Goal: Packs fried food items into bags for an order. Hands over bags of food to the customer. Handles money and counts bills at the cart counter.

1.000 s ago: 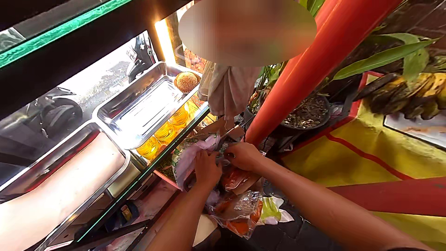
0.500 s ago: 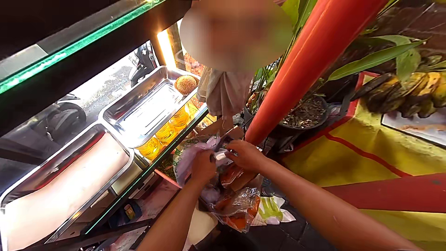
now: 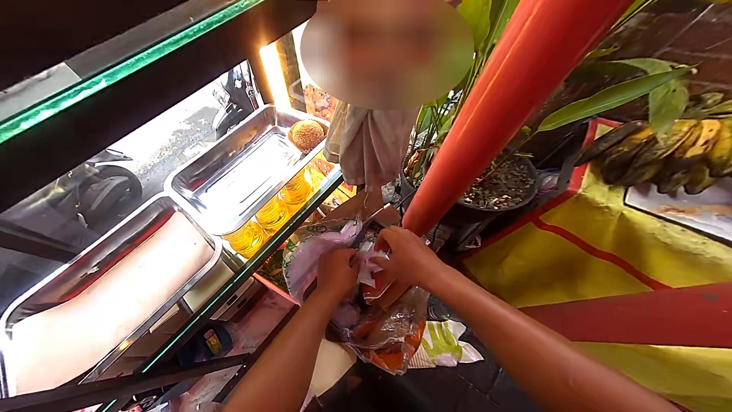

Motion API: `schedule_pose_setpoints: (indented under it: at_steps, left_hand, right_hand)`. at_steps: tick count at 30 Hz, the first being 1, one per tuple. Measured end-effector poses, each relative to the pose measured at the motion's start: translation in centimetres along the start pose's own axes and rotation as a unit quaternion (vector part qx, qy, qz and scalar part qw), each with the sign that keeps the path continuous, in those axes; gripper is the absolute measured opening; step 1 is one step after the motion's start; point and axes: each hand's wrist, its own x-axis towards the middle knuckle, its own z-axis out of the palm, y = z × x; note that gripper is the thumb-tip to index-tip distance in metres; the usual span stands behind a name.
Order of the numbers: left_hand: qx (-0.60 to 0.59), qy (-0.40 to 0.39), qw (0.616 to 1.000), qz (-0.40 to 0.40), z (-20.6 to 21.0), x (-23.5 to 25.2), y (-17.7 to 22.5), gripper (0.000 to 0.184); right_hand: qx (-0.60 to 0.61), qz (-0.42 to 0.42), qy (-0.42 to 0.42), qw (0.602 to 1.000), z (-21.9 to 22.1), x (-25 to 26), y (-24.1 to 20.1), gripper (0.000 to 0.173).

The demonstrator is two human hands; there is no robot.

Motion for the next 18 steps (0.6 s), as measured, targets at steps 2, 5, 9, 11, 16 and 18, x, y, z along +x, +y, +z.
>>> schedule_pose_setpoints:
  at_steps: [2,5,9,11,16,18]
  left_hand:
    - [0.033,-0.003,0.999,0.015,0.3,0.1,-0.7,0.018]
    - [0.041,-0.016,0.999,0.003,0.2,0.3,-1.0,0.02]
    - [0.029,-0.019,0.999,-0.018,-0.4,0.2,-0.6,0.023]
    - [0.015,-0.02,1.0,-0.014,-0.3,0.1,-1.1,0.023]
    - [-0.014,-0.035,0.999,0.008,-0.6,-0.7,-1.9,0.02]
    - [-0.024,-0.039,0.999,0.017,-0.5,-0.8,-1.9,0.02]
  right_hand:
    - [-0.018,-0.018,-0.098,0.995,-0.4,-1.3,-3.8,0.024]
    - [-0.091,-0.013,-0.244,0.965,2.9,-1.8,-6.9,0.028]
    - [-0.128,0.005,-0.315,0.94,7.2,-1.5,-6.3,0.033]
    - [-0.067,0.001,-0.239,0.969,5.7,-1.9,-5.0,0.026]
    - [0.004,0.038,0.034,0.999,1.3,-1.3,-0.7,0.051]
    - [-0.003,0.028,-0.003,1.0,1.2,-0.7,0.3,0.036]
